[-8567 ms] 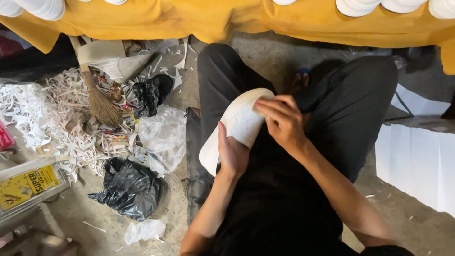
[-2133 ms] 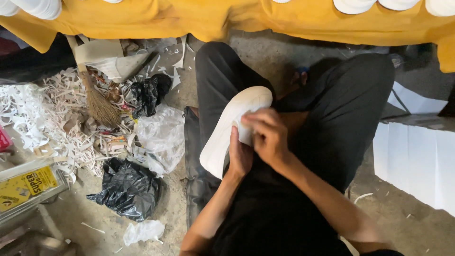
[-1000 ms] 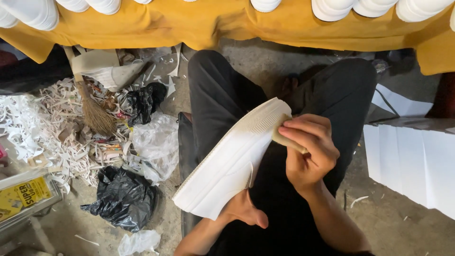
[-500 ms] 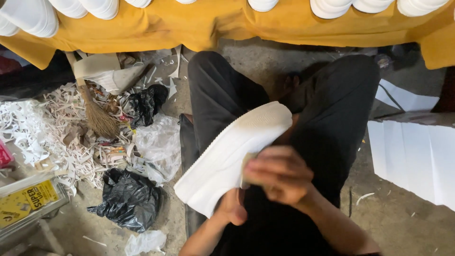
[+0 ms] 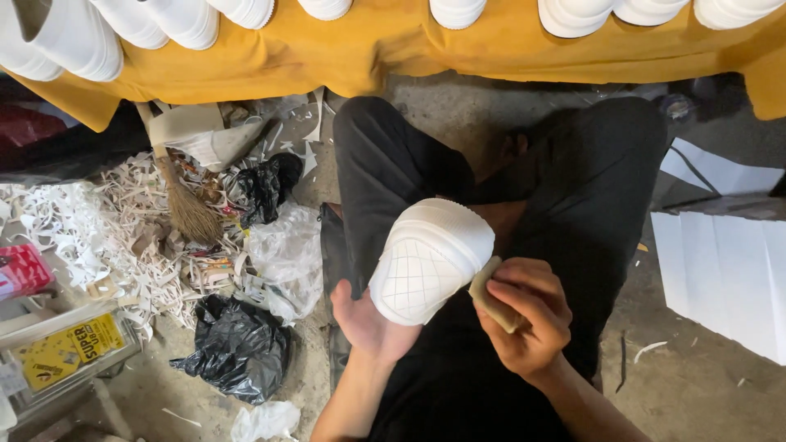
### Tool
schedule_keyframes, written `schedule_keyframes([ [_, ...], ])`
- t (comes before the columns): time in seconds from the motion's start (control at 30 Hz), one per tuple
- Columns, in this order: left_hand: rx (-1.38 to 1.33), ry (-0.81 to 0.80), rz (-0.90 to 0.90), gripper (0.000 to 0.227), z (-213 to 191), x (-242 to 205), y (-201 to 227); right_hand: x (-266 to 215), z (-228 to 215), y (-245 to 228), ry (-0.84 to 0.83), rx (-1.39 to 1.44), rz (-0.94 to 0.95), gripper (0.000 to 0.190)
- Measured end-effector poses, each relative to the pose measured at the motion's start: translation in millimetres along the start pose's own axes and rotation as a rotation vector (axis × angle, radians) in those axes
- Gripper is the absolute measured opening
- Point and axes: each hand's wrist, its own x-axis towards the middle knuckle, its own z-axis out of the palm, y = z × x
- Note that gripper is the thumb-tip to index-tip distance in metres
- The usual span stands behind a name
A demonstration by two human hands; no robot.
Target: A person is cleaning a white slip-on shoe using a small cleaning pad in a workshop, rotating the shoe to reach all sides.
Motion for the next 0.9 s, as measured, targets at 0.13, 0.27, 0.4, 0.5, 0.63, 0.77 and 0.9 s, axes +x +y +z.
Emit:
schedule_keyframes([
  [0.13, -0.107, -0.032, -0.088, 0.103, 5.7, 1.9, -10.4, -2.3, 0.2, -0.7, 0.041, -0.056, -0.047, 0.017],
  [0.27, -0.044, -0.040, -0.118, 0.107, 0.8, -1.1, -18.7, -1.1, -1.7, 3.0, 0.118, -0.120, -0.073, 0.015],
  [0.4, 0.189, -0.285, -0.049, 0.091, -11.7, -2.7, -19.7, 1.7, -2.9, 0.8, 0.143, -0.122, -0.063, 0.019],
  [0.5, 0.332, -0.489, 0.071, 0.082, -20.1, -5.8, -21.3, 1.8, -2.3, -1.4, 0.139, -0.132, -0.030, 0.019],
  [0.63, 0.490, -0.587, 0.168, 0.088, -58.7, -17.7, -21.9, 2.0, 0.0, -3.2, 0.197, -0.076, 0.039, 0.019],
  [0.77, 0.615, -0.608, 0.123, 0.098, -77.1, -28.7, -22.6, 0.5, 1.4, -3.2, 0.257, -0.056, 0.095, 0.022],
  [0.9, 0.716, -0.569, 0.109, 0.102, -93.3, -42.0, -27.7, -2.9, 5.8, -1.7, 0.355, -0.009, 0.123, 0.019],
])
